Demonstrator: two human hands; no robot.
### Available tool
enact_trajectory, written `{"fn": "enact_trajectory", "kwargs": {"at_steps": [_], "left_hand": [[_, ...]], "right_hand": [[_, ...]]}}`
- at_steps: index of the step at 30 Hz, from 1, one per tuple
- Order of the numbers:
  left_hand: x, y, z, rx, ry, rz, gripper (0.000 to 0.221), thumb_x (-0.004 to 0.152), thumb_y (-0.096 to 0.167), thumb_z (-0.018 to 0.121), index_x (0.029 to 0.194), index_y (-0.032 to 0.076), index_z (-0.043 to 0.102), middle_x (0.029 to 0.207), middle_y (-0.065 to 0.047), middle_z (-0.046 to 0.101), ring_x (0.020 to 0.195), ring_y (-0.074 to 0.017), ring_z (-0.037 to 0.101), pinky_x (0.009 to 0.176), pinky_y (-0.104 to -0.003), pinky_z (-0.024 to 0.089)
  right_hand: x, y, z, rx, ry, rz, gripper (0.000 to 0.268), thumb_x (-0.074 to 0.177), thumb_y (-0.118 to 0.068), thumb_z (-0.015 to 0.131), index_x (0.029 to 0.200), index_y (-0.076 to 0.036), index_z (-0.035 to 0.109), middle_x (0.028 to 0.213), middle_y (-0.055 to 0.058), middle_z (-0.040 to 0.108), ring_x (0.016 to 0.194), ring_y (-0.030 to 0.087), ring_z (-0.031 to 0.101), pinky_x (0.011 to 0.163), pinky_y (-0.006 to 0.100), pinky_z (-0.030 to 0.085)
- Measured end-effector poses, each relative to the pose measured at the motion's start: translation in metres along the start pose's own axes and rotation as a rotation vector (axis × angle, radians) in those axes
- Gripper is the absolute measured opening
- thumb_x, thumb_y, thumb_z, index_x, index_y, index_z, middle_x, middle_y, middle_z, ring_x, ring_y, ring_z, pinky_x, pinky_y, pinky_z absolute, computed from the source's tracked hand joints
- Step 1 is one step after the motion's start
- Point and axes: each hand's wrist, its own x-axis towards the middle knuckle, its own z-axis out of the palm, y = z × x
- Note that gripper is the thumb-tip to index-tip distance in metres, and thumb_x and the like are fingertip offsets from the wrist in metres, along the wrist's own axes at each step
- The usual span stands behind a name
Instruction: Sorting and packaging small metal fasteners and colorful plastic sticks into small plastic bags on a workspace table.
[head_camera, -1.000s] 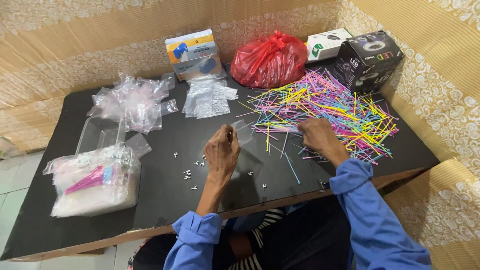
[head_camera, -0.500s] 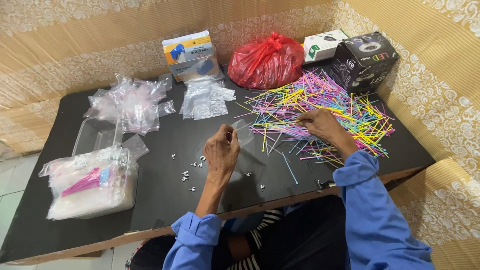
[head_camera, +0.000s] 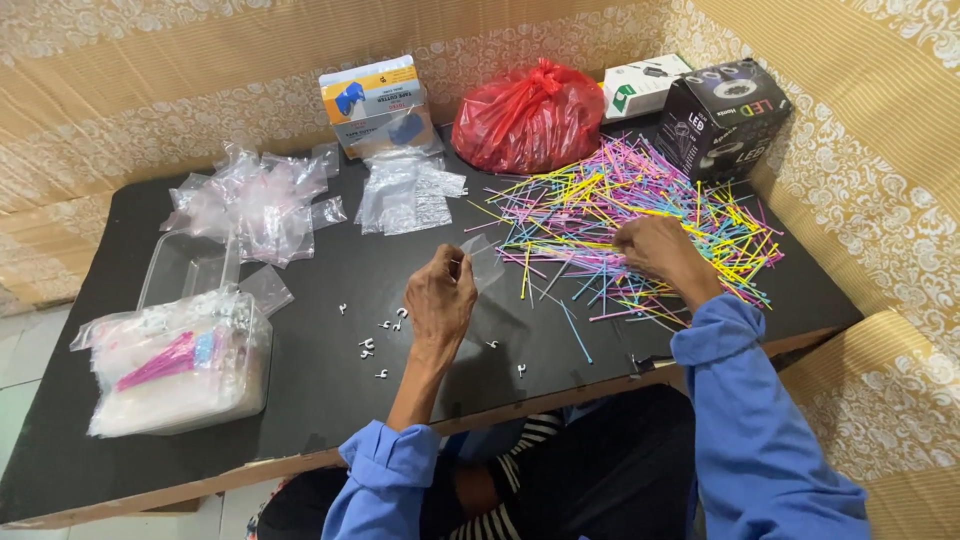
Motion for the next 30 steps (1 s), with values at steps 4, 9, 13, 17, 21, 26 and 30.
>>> {"fn": "enact_trajectory", "kwargs": {"at_steps": [4, 9, 13, 17, 21, 26, 30], "left_hand": [[-0.001, -0.002, 0.003, -0.009, 0.001, 0.0, 0.011, 0.093, 0.023, 0.067, 0.087, 0.014, 0.065, 0.068, -0.015, 0.068, 0.071, -0.0432, 0.07, 0.061, -0.053, 0.053], [-0.002, -0.001, 0.003, -0.028, -0.018, 0.004, 0.009, 0.092, 0.021, 0.067, 0.088, 0.013, 0.065, 0.068, -0.015, 0.069, 0.07, -0.0432, 0.07, 0.061, -0.052, 0.053], [-0.002, 0.0, 0.004, -0.027, 0.0, -0.007, 0.008, 0.092, 0.02, 0.068, 0.088, 0.013, 0.066, 0.068, -0.015, 0.069, 0.069, -0.0419, 0.071, 0.06, -0.05, 0.054], [-0.001, -0.005, 0.005, -0.025, -0.001, -0.012, 0.01, 0.091, 0.022, 0.068, 0.087, 0.014, 0.065, 0.067, -0.014, 0.068, 0.069, -0.0419, 0.07, 0.06, -0.051, 0.054], [-0.002, -0.006, -0.001, -0.027, 0.006, -0.001, 0.01, 0.091, 0.023, 0.067, 0.086, 0.014, 0.064, 0.066, -0.015, 0.067, 0.068, -0.043, 0.07, 0.061, -0.051, 0.054], [0.001, -0.006, -0.003, -0.041, 0.013, 0.009, 0.009, 0.091, 0.021, 0.067, 0.086, 0.014, 0.064, 0.067, -0.015, 0.068, 0.069, -0.0428, 0.071, 0.061, -0.051, 0.054], [-0.001, -0.006, -0.001, -0.041, 0.009, -0.007, 0.01, 0.091, 0.023, 0.068, 0.086, 0.014, 0.065, 0.066, -0.013, 0.068, 0.069, -0.0408, 0.071, 0.061, -0.05, 0.055]], "right_hand": [[0.005, 0.013, 0.018, -0.043, -0.039, 0.04, 0.026, 0.091, -0.025, 0.059, 0.1, -0.024, 0.084, 0.096, 0.013, 0.081, 0.097, 0.041, 0.075, 0.092, 0.053, 0.056], [0.01, 0.003, 0.019, -0.123, -0.043, 0.092, 0.027, 0.092, -0.032, 0.062, 0.11, -0.025, 0.08, 0.099, 0.009, 0.081, 0.106, 0.036, 0.075, 0.097, 0.057, 0.047], [0.02, -0.017, 0.038, -0.123, 0.029, 0.023, 0.028, 0.092, -0.036, 0.061, 0.112, -0.025, 0.078, 0.099, 0.013, 0.079, 0.105, 0.037, 0.074, 0.097, 0.059, 0.046], [0.035, -0.013, 0.077, -0.246, 0.074, 0.006, 0.017, 0.089, -0.031, 0.065, 0.1, -0.03, 0.078, 0.087, 0.008, 0.078, 0.096, 0.033, 0.076, 0.096, 0.06, 0.044], [0.034, -0.014, 0.08, -0.178, 0.162, 0.036, 0.022, 0.088, -0.024, 0.062, 0.097, -0.033, 0.079, 0.085, 0.005, 0.079, 0.093, 0.029, 0.077, 0.092, 0.05, 0.049], [0.035, 0.005, 0.069, 0.117, 0.213, 0.037, 0.015, 0.088, -0.027, 0.07, 0.098, -0.027, 0.081, 0.091, 0.009, 0.08, 0.097, 0.034, 0.076, 0.09, 0.048, 0.056], [0.011, -0.024, 0.024, 0.337, 0.232, 0.098, 0.015, 0.085, -0.027, 0.077, 0.099, -0.024, 0.081, 0.092, 0.01, 0.079, 0.098, 0.035, 0.074, 0.088, 0.049, 0.056]]}}
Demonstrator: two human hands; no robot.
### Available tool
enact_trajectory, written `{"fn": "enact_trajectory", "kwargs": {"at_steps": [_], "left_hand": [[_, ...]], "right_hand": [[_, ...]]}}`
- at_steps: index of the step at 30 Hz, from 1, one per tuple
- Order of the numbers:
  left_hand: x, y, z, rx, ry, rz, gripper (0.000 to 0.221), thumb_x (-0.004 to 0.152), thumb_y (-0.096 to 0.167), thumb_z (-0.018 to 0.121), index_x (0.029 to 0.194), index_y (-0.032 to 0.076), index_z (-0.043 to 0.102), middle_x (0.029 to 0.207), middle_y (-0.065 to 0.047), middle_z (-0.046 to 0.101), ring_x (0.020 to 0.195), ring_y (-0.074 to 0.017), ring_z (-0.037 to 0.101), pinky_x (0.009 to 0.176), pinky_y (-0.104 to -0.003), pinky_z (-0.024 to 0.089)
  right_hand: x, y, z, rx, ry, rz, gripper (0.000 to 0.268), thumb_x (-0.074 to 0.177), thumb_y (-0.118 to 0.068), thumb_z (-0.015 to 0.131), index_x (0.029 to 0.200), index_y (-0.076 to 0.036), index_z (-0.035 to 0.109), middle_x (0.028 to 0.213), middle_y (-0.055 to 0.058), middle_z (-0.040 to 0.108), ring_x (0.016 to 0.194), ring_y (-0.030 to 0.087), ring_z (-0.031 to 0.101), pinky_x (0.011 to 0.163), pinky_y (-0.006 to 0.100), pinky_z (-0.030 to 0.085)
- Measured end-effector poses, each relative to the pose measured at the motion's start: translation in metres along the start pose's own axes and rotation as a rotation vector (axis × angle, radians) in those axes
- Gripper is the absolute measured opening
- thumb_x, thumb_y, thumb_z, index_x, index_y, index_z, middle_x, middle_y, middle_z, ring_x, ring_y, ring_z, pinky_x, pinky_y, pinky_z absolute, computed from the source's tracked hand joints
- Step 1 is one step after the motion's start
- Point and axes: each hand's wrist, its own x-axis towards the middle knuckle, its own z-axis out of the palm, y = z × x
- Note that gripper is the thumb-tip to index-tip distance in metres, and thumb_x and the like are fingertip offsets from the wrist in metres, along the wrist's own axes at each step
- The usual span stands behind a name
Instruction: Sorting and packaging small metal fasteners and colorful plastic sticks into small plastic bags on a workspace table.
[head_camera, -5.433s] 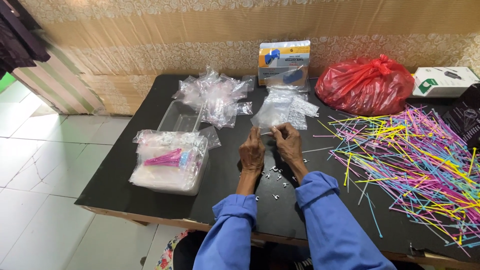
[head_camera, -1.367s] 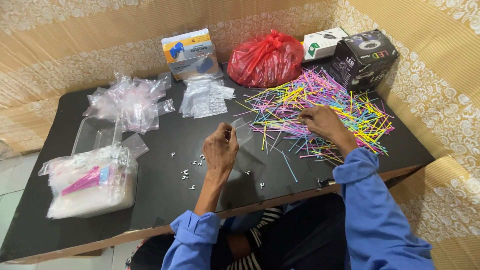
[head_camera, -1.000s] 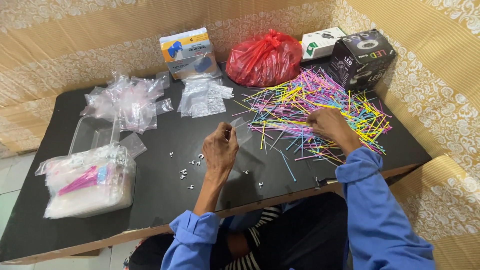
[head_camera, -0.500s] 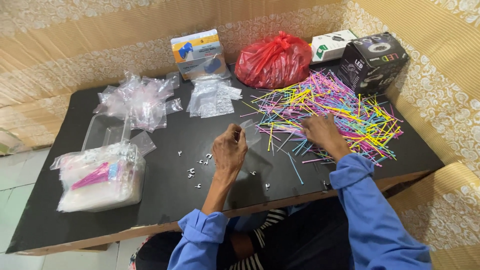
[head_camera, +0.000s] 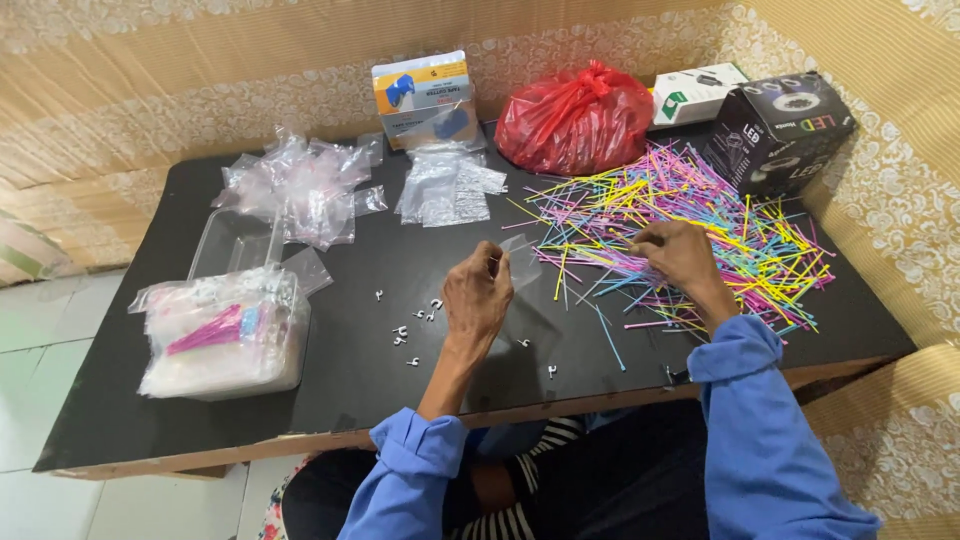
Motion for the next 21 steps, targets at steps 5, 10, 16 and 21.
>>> {"fn": "enact_trajectory", "kwargs": {"at_steps": [5, 10, 16, 21], "left_hand": [[0.001, 0.001, -0.002, -0.022, -0.018, 0.005, 0.009, 0.092, 0.021, 0.067, 0.087, 0.012, 0.065, 0.067, -0.016, 0.068, 0.068, -0.0432, 0.07, 0.061, -0.051, 0.054], [0.002, 0.001, -0.001, -0.012, -0.026, 0.004, 0.01, 0.091, 0.022, 0.067, 0.087, 0.013, 0.065, 0.067, -0.016, 0.067, 0.069, -0.0439, 0.07, 0.061, -0.053, 0.053], [0.002, 0.002, 0.0, -0.004, -0.022, -0.006, 0.008, 0.091, 0.021, 0.067, 0.088, 0.014, 0.066, 0.068, -0.016, 0.068, 0.071, -0.0442, 0.07, 0.062, -0.054, 0.053], [0.002, -0.001, 0.001, -0.002, -0.005, 0.015, 0.009, 0.091, 0.022, 0.068, 0.088, 0.014, 0.065, 0.068, -0.015, 0.069, 0.07, -0.0431, 0.071, 0.062, -0.053, 0.054]], "right_hand": [[-0.006, -0.018, -0.02, 0.208, -0.02, 0.086, 0.016, 0.082, -0.027, 0.079, 0.097, -0.024, 0.082, 0.082, 0.008, 0.078, 0.087, 0.029, 0.074, 0.08, 0.04, 0.054], [-0.015, -0.032, -0.029, 0.43, -0.012, 0.077, 0.017, 0.084, -0.019, 0.079, 0.101, -0.017, 0.082, 0.075, 0.008, 0.076, 0.076, 0.018, 0.07, 0.074, 0.033, 0.053], [-0.016, -0.036, -0.03, 0.738, -0.042, 0.035, 0.017, 0.088, -0.005, 0.077, 0.105, -0.001, 0.077, 0.081, 0.006, 0.073, 0.076, 0.011, 0.065, 0.074, 0.027, 0.055], [-0.017, -0.039, -0.026, 0.814, -0.047, 0.02, 0.02, 0.085, -0.005, 0.082, 0.103, 0.0, 0.076, 0.082, 0.009, 0.074, 0.078, 0.013, 0.069, 0.074, 0.027, 0.056]]}}
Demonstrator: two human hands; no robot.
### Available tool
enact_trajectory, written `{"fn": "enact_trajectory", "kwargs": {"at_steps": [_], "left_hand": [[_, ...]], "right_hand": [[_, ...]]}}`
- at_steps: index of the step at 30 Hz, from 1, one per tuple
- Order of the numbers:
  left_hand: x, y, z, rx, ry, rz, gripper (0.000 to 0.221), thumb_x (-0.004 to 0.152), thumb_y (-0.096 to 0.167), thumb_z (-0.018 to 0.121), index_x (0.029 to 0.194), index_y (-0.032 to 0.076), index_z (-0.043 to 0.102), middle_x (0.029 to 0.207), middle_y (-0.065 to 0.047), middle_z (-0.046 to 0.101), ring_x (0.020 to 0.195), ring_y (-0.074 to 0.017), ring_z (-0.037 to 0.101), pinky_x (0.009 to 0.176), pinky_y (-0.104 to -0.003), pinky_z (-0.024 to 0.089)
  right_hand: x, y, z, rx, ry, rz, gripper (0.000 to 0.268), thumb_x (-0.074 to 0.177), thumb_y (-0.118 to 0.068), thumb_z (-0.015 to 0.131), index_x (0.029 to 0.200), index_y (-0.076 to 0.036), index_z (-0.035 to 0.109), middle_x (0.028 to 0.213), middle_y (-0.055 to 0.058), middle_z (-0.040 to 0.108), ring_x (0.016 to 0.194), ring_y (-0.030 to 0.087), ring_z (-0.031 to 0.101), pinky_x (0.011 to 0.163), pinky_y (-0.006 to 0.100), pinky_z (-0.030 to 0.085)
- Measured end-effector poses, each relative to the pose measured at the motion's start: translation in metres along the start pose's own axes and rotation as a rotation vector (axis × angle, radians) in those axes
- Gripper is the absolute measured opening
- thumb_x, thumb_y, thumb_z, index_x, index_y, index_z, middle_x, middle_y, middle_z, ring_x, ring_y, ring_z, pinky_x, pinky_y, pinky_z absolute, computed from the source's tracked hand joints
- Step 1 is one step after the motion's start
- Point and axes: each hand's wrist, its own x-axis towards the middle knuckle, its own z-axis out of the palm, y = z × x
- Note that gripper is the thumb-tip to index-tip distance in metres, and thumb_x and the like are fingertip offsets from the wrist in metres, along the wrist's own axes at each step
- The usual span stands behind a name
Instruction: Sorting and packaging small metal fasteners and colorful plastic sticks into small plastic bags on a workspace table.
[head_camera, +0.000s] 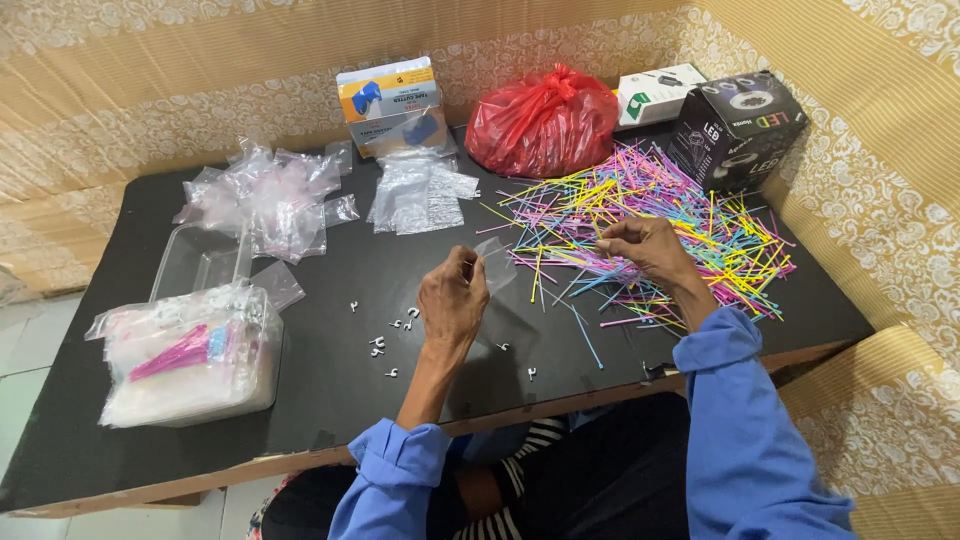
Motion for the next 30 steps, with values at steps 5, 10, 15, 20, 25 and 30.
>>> {"fn": "enact_trajectory", "kwargs": {"at_steps": [5, 10, 15, 20, 25, 30], "left_hand": [[0.0, -0.003, -0.001, -0.001, 0.0, -0.004, 0.009, 0.091, 0.021, 0.068, 0.088, 0.014, 0.065, 0.068, -0.014, 0.069, 0.07, -0.0428, 0.071, 0.062, -0.053, 0.054], [-0.001, -0.003, -0.001, -0.002, -0.001, -0.021, 0.009, 0.091, 0.022, 0.068, 0.087, 0.014, 0.065, 0.068, -0.013, 0.069, 0.069, -0.0415, 0.071, 0.062, -0.051, 0.054], [-0.001, 0.003, -0.003, -0.029, -0.003, -0.002, 0.009, 0.092, 0.018, 0.068, 0.087, 0.012, 0.064, 0.068, -0.017, 0.068, 0.07, -0.0441, 0.07, 0.06, -0.053, 0.053], [0.0, -0.001, -0.002, -0.014, -0.005, -0.001, 0.009, 0.092, 0.02, 0.068, 0.086, 0.013, 0.065, 0.066, -0.014, 0.068, 0.068, -0.0422, 0.07, 0.061, -0.051, 0.053], [0.001, -0.003, -0.004, -0.03, -0.007, 0.004, 0.009, 0.092, 0.018, 0.067, 0.086, 0.012, 0.065, 0.067, -0.014, 0.069, 0.068, -0.0415, 0.071, 0.06, -0.049, 0.054], [0.001, -0.001, -0.01, -0.043, 0.0, -0.004, 0.009, 0.092, 0.019, 0.067, 0.086, 0.012, 0.065, 0.066, -0.015, 0.068, 0.067, -0.043, 0.07, 0.06, -0.051, 0.053]], "right_hand": [[0.001, 0.002, 0.003, 0.059, 0.01, 0.026, 0.016, 0.088, -0.006, 0.08, 0.102, 0.001, 0.076, 0.083, 0.012, 0.075, 0.079, 0.016, 0.071, 0.077, 0.03, 0.058], [-0.001, 0.004, 0.002, 0.043, 0.038, 0.016, 0.018, 0.085, -0.003, 0.081, 0.103, 0.0, 0.077, 0.083, 0.009, 0.074, 0.077, 0.013, 0.069, 0.074, 0.027, 0.057], [0.003, 0.003, -0.002, -0.068, 0.088, -0.032, 0.016, 0.088, -0.006, 0.081, 0.104, -0.005, 0.078, 0.082, 0.009, 0.074, 0.076, 0.011, 0.067, 0.07, 0.026, 0.056], [0.02, 0.017, 0.011, -0.489, -0.027, -0.204, 0.018, 0.086, -0.006, 0.077, 0.103, -0.011, 0.08, 0.092, 0.012, 0.077, 0.092, 0.028, 0.073, 0.094, 0.042, 0.051], [0.051, 0.069, 0.055, -1.306, -0.173, -0.528, 0.023, 0.083, -0.023, 0.073, 0.104, -0.031, 0.078, 0.095, -0.004, 0.076, 0.103, 0.013, 0.071, 0.118, 0.051, 0.033], [0.071, 0.101, 0.084, -1.561, -0.173, -0.693, 0.013, 0.084, -0.036, 0.063, 0.089, -0.044, 0.072, 0.09, -0.013, 0.071, 0.092, 0.01, 0.067, 0.11, 0.053, 0.033]]}}
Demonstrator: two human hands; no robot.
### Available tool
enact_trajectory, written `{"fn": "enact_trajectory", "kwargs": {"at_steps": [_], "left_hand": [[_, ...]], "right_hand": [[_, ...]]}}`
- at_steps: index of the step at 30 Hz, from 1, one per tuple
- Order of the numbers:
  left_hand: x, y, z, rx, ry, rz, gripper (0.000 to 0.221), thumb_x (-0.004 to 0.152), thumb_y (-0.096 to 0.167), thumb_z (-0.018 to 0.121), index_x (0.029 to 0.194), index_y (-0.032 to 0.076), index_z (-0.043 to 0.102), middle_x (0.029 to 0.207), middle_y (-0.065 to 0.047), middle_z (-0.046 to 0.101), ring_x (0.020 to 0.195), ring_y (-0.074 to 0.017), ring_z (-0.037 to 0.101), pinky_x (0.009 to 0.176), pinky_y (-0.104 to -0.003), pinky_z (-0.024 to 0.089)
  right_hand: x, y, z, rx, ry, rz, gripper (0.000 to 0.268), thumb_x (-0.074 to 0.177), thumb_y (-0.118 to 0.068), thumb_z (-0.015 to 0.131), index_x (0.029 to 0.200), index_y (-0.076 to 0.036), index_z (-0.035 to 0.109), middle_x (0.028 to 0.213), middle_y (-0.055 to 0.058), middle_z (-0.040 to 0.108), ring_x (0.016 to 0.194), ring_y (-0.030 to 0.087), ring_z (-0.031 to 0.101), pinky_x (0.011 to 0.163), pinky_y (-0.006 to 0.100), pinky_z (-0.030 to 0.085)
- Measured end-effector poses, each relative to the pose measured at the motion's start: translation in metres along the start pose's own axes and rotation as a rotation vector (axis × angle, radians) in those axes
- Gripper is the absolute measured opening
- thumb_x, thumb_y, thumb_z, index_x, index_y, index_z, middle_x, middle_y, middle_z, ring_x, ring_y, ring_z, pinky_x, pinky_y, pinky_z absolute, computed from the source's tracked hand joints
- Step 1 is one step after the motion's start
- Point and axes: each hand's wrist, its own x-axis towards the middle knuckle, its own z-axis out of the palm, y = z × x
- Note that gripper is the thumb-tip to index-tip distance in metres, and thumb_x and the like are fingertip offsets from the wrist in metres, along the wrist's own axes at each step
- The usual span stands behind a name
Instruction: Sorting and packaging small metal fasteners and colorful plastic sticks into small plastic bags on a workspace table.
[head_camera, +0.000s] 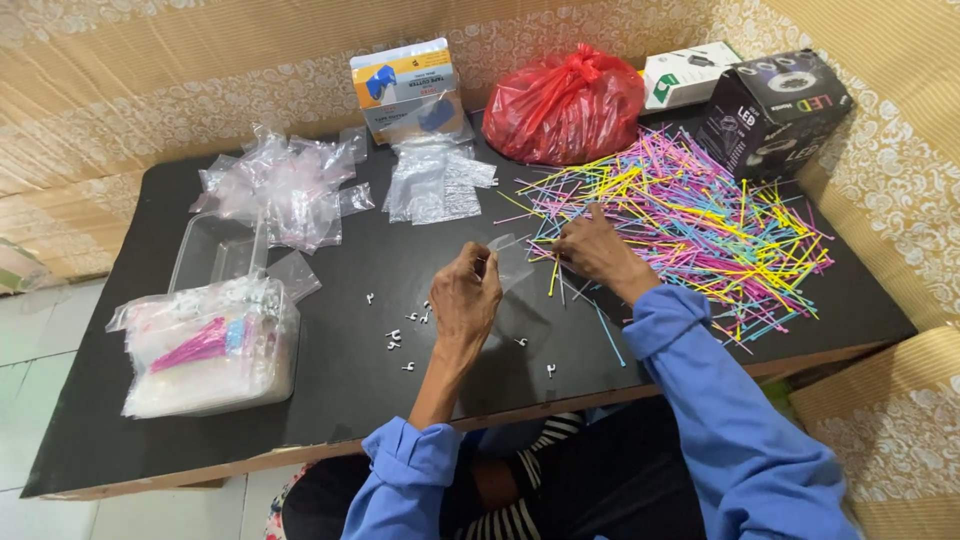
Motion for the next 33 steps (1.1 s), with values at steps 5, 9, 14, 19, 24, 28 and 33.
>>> {"fn": "enact_trajectory", "kwargs": {"at_steps": [5, 9, 14, 19, 24, 28, 33], "left_hand": [[-0.002, -0.008, 0.0, 0.004, 0.01, -0.018, 0.009, 0.092, 0.019, 0.068, 0.085, 0.014, 0.065, 0.065, -0.013, 0.068, 0.067, -0.041, 0.07, 0.061, -0.049, 0.054], [0.0, -0.008, 0.001, -0.001, 0.004, -0.021, 0.009, 0.092, 0.019, 0.068, 0.085, 0.013, 0.066, 0.065, -0.013, 0.068, 0.067, -0.0406, 0.071, 0.06, -0.049, 0.054], [0.002, -0.004, 0.0, -0.029, -0.022, -0.028, 0.009, 0.092, 0.018, 0.067, 0.086, 0.012, 0.065, 0.065, -0.015, 0.067, 0.068, -0.0426, 0.07, 0.062, -0.05, 0.054], [0.002, -0.002, 0.006, -0.027, -0.031, -0.038, 0.009, 0.092, 0.02, 0.067, 0.086, 0.013, 0.065, 0.066, -0.014, 0.068, 0.069, -0.0415, 0.071, 0.062, -0.05, 0.054], [0.003, 0.0, 0.009, -0.005, -0.049, -0.051, 0.008, 0.092, 0.02, 0.067, 0.087, 0.014, 0.065, 0.066, -0.014, 0.068, 0.069, -0.0412, 0.071, 0.062, -0.049, 0.054], [0.005, -0.002, 0.014, -0.001, -0.046, -0.031, 0.007, 0.092, 0.018, 0.066, 0.086, 0.014, 0.065, 0.065, -0.014, 0.067, 0.067, -0.0408, 0.071, 0.061, -0.048, 0.054], [0.005, 0.004, 0.013, 0.008, -0.06, 0.008, 0.008, 0.094, 0.015, 0.064, 0.087, 0.011, 0.064, 0.065, -0.017, 0.066, 0.067, -0.0434, 0.07, 0.06, -0.05, 0.053]], "right_hand": [[-0.011, 0.01, 0.034, 0.112, 0.02, 0.042, 0.01, 0.087, -0.037, 0.062, 0.092, -0.042, 0.07, 0.096, -0.01, 0.068, 0.098, 0.01, 0.066, 0.113, 0.049, 0.033], [-0.022, 0.027, -0.01, 0.401, 0.031, 0.085, 0.01, 0.095, -0.033, 0.063, 0.103, -0.032, 0.069, 0.117, -0.006, 0.065, 0.114, 0.014, 0.064, 0.114, 0.047, 0.034], [-0.036, 0.043, -0.049, 0.681, 0.104, 0.254, 0.013, 0.089, -0.03, 0.077, 0.102, -0.027, 0.074, 0.092, -0.003, 0.078, 0.097, 0.018, 0.075, 0.112, 0.042, 0.037], [-0.056, 0.063, -0.04, 0.585, 0.019, 0.354, 0.016, 0.09, -0.034, 0.073, 0.105, -0.031, 0.076, 0.088, 0.0, 0.079, 0.093, 0.023, 0.074, 0.109, 0.042, 0.043], [-0.064, 0.072, -0.078, 0.593, -0.027, 0.374, 0.022, 0.089, -0.019, 0.066, 0.106, -0.026, 0.078, 0.091, 0.009, 0.079, 0.09, 0.035, 0.073, 0.092, 0.047, 0.053], [-0.06, 0.062, -0.131, 0.752, 0.023, 0.4, 0.019, 0.093, -0.021, 0.065, 0.106, -0.023, 0.079, 0.095, 0.008, 0.079, 0.092, 0.034, 0.074, 0.088, 0.044, 0.055], [-0.034, 0.046, -0.18, 0.737, -0.009, 0.26, 0.017, 0.097, -0.027, 0.066, 0.107, -0.024, 0.079, 0.097, 0.005, 0.079, 0.093, 0.03, 0.075, 0.086, 0.042, 0.057]]}}
